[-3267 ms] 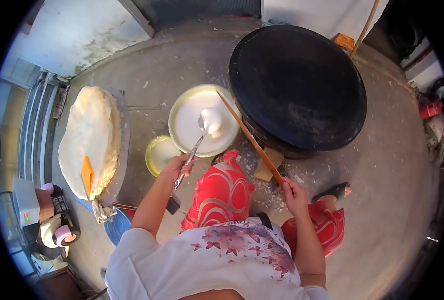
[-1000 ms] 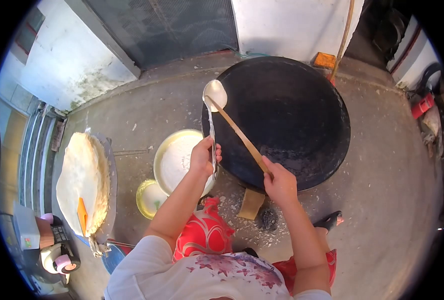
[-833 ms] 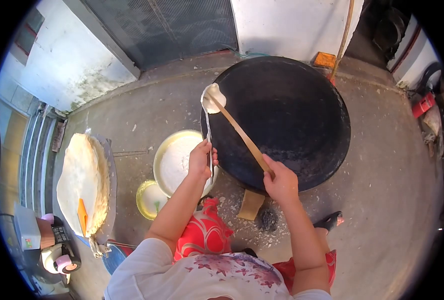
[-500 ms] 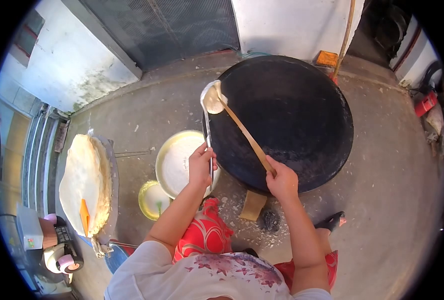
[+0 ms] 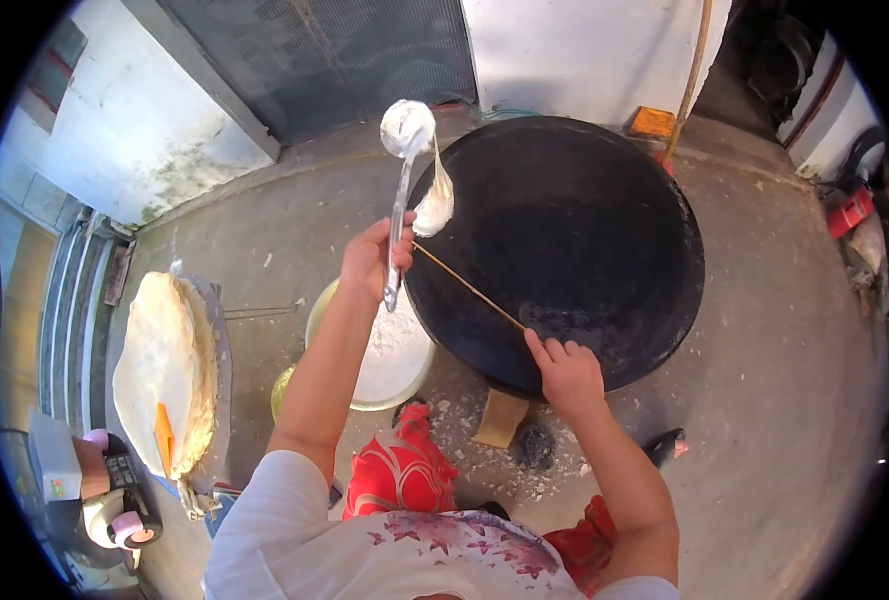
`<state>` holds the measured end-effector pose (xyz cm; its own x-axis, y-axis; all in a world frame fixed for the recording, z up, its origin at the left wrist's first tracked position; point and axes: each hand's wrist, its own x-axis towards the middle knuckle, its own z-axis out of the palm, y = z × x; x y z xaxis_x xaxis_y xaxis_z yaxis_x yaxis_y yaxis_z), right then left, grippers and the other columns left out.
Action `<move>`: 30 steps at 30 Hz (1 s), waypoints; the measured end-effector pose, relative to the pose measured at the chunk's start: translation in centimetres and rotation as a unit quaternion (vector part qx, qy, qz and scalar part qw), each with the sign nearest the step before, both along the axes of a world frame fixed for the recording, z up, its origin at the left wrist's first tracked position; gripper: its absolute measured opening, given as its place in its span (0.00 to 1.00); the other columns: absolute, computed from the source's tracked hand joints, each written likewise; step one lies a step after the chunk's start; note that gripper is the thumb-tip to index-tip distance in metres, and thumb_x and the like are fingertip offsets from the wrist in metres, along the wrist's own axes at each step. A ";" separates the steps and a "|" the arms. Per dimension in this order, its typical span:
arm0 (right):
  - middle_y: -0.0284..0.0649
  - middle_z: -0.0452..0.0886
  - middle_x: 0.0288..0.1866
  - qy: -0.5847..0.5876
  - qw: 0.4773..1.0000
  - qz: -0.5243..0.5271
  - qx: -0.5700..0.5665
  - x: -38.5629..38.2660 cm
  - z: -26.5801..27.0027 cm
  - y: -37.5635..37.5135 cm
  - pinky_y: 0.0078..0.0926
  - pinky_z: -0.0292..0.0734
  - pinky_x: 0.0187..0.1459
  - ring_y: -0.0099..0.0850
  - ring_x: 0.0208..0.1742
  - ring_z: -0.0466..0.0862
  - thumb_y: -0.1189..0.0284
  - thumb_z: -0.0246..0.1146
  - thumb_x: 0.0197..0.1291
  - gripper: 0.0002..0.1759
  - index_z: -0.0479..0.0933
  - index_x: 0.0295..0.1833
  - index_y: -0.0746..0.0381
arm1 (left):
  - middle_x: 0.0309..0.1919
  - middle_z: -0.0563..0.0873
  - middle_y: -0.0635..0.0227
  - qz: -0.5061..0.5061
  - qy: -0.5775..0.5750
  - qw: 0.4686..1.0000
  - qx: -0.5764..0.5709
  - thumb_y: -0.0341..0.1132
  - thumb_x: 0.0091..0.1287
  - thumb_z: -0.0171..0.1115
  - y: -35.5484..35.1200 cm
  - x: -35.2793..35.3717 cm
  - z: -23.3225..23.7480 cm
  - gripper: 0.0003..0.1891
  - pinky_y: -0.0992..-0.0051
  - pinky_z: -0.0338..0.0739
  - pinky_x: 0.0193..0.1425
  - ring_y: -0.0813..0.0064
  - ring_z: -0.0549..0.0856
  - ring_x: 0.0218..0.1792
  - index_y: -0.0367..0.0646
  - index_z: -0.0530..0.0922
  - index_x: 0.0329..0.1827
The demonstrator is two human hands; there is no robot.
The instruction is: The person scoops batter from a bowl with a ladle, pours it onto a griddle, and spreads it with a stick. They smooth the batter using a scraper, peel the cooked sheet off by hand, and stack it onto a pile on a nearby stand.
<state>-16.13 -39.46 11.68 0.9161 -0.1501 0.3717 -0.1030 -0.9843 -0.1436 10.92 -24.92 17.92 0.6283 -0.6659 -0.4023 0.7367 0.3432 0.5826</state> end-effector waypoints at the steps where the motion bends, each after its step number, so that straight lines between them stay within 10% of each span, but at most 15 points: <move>1: 0.34 0.72 0.30 -0.001 0.999 0.017 -0.050 0.6 -0.5 -0.3 0.27 0.69 0.29 0.31 0.28 0.72 0.78 0.57 0.41 0.29 0.72 0.55 0.55 | 0.23 0.71 0.67 0.001 0.000 1.000 0.001 0.31 0.67 0.40 0.3 0.4 0.6 0.14 0.82 0.68 0.17 0.81 0.69 0.17 0.31 0.66 0.50; 4: 0.35 0.70 0.29 -0.011 0.995 0.029 -0.093 3.0 -1.1 -1.7 0.27 0.69 0.29 0.31 0.28 0.72 0.77 0.56 0.43 0.28 0.71 0.56 0.56 | 0.22 0.68 0.69 -0.058 0.235 0.924 -0.295 0.31 0.69 0.37 1.0 0.8 2.8 0.17 0.84 0.65 0.17 0.83 0.67 0.16 0.29 0.63 0.57; 9: 0.36 0.74 0.30 0.007 0.996 -0.049 -0.079 7.1 0.3 -2.7 0.27 0.71 0.32 0.33 0.29 0.74 0.78 0.56 0.44 0.28 0.71 0.56 0.57 | 0.22 0.68 0.67 -0.093 0.286 0.872 -0.387 0.30 0.68 0.35 2.5 -0.1 3.7 0.18 0.81 0.65 0.17 0.79 0.67 0.15 0.27 0.62 0.57; 11: 0.41 0.79 0.34 0.003 0.901 -0.116 0.417 7.6 -0.6 -2.4 0.28 0.74 0.35 0.35 0.30 0.78 0.79 0.56 0.44 0.26 0.73 0.55 0.58 | 0.22 0.68 0.66 -0.094 0.287 0.873 -0.384 0.28 0.67 0.33 4.2 -1.1 3.6 0.19 0.79 0.65 0.17 0.78 0.68 0.16 0.27 0.62 0.57; 12: 0.46 0.81 0.38 0.008 0.890 -0.112 0.443 7.3 -0.1 -1.1 0.27 0.76 0.36 0.38 0.32 0.80 0.78 0.56 0.44 0.25 0.74 0.53 0.59 | 0.22 0.68 0.66 -0.085 0.287 0.875 -0.381 0.27 0.66 0.33 5.0 -1.5 3.3 0.19 0.79 0.65 0.17 0.78 0.68 0.16 0.28 0.62 0.58; 17: 0.39 0.72 0.26 0.015 0.996 -0.081 -0.024 9.2 -0.9 -1.3 0.34 0.75 0.33 0.35 0.26 0.77 0.76 0.58 0.42 0.29 0.72 0.56 0.52 | 0.22 0.68 0.66 -0.030 0.302 0.888 -0.346 0.27 0.66 0.34 9.0 -3.6 1.6 0.19 0.79 0.65 0.17 0.78 0.68 0.16 0.27 0.61 0.58; 19: 0.40 0.73 0.27 0.021 0.994 -0.108 -0.027 9.6 -0.7 -1.6 0.33 0.75 0.35 0.35 0.28 0.78 0.76 0.58 0.43 0.26 0.74 0.53 0.52 | 0.21 0.68 0.66 0.001 0.319 0.888 -0.332 0.27 0.66 0.33 11.1 -4.7 0.8 0.19 0.79 0.64 0.16 0.79 0.67 0.15 0.28 0.61 0.58; 21: 0.41 0.74 0.26 -0.053 0.945 -0.099 0.308 8.7 -1.4 -0.7 0.31 0.74 0.35 0.34 0.30 0.79 0.75 0.58 0.43 0.23 0.77 0.50 0.53 | 0.21 0.67 0.67 0.025 0.326 0.892 -0.313 0.27 0.67 0.34 13.9 -5.9 -0.4 0.19 0.80 0.64 0.15 0.79 0.66 0.15 0.28 0.63 0.58; 27: 0.38 0.71 0.28 0.000 0.993 -0.113 -0.033 9.0 -0.8 -2.9 0.34 0.73 0.28 0.38 0.25 0.75 0.76 0.59 0.42 0.27 0.72 0.54 0.54 | 0.20 0.68 0.69 0.123 0.371 0.904 -0.174 0.29 0.67 0.37 19.7 -9.5 -5.5 0.17 0.83 0.61 0.13 0.81 0.66 0.14 0.30 0.65 0.55; 30: 0.39 0.72 0.27 -0.026 0.985 -0.137 0.104 9.3 -2.0 -1.9 0.33 0.74 0.31 0.37 0.29 0.77 0.75 0.59 0.42 0.25 0.74 0.52 0.53 | 0.21 0.68 0.70 0.160 0.427 0.879 -0.138 0.28 0.66 0.38 21.4 -10.5 -8.5 0.16 0.84 0.62 0.14 0.83 0.66 0.15 0.31 0.67 0.53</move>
